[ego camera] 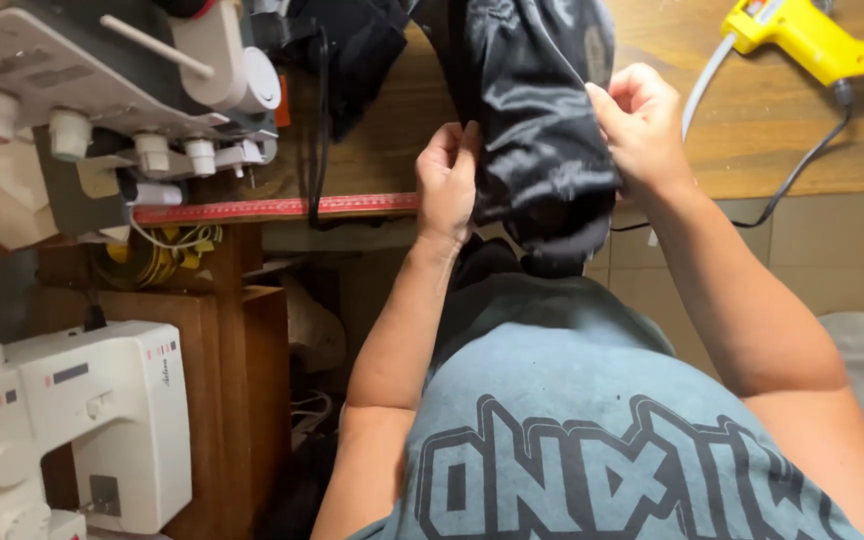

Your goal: Assembling a shoe by gluing black fabric onto the shoe frame using a hot glue gun

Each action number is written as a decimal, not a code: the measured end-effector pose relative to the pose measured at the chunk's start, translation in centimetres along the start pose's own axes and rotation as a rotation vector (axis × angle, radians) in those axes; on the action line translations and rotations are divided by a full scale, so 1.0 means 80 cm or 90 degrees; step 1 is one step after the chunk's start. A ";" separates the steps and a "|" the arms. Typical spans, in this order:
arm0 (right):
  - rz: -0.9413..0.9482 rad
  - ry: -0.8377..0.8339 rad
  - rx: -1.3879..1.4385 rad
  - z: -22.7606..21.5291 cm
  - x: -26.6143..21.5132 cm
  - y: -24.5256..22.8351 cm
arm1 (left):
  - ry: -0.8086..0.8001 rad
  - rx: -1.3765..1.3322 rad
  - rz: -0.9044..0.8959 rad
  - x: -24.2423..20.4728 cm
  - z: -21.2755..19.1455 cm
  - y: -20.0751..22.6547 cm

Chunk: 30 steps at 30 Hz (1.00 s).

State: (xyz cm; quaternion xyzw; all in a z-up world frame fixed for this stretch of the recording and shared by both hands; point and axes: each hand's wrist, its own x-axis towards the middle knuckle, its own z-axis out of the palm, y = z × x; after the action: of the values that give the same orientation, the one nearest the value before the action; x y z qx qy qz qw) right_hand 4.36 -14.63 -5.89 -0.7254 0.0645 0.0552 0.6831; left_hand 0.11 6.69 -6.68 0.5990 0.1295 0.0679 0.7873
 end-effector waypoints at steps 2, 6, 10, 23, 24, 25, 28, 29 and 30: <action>0.010 -0.026 -0.026 0.004 0.008 -0.003 | 0.004 0.011 0.005 0.003 -0.013 -0.013; -0.037 -0.068 0.010 -0.008 0.006 0.010 | 0.079 0.086 0.016 -0.001 -0.058 -0.056; -0.169 -0.033 -0.048 -0.027 -0.044 -0.064 | 0.058 0.157 0.108 -0.051 -0.046 0.052; -0.531 -0.153 -0.427 -0.008 -0.029 -0.144 | -0.147 0.644 0.452 0.005 -0.009 0.156; -0.514 -0.136 -0.421 -0.011 -0.027 -0.149 | -0.150 0.651 0.470 0.009 -0.009 0.167; -0.517 -0.138 -0.421 -0.011 -0.028 -0.157 | -0.148 0.651 0.471 0.010 -0.008 0.171; -0.461 -0.147 -0.402 -0.012 -0.034 -0.171 | -0.168 0.626 0.445 0.005 -0.006 0.185; -0.465 -0.142 -0.420 -0.015 -0.036 -0.171 | -0.185 0.607 0.438 -0.001 -0.007 0.189; -0.469 -0.136 -0.438 -0.017 -0.038 -0.170 | -0.202 0.588 0.430 -0.006 -0.007 0.193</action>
State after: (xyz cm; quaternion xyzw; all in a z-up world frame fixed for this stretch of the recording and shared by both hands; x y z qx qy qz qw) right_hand 3.64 -15.15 8.12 -0.8729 -0.2876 -0.0971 0.3819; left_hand 0.20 11.28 8.05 0.8906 -0.1711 0.1607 0.3894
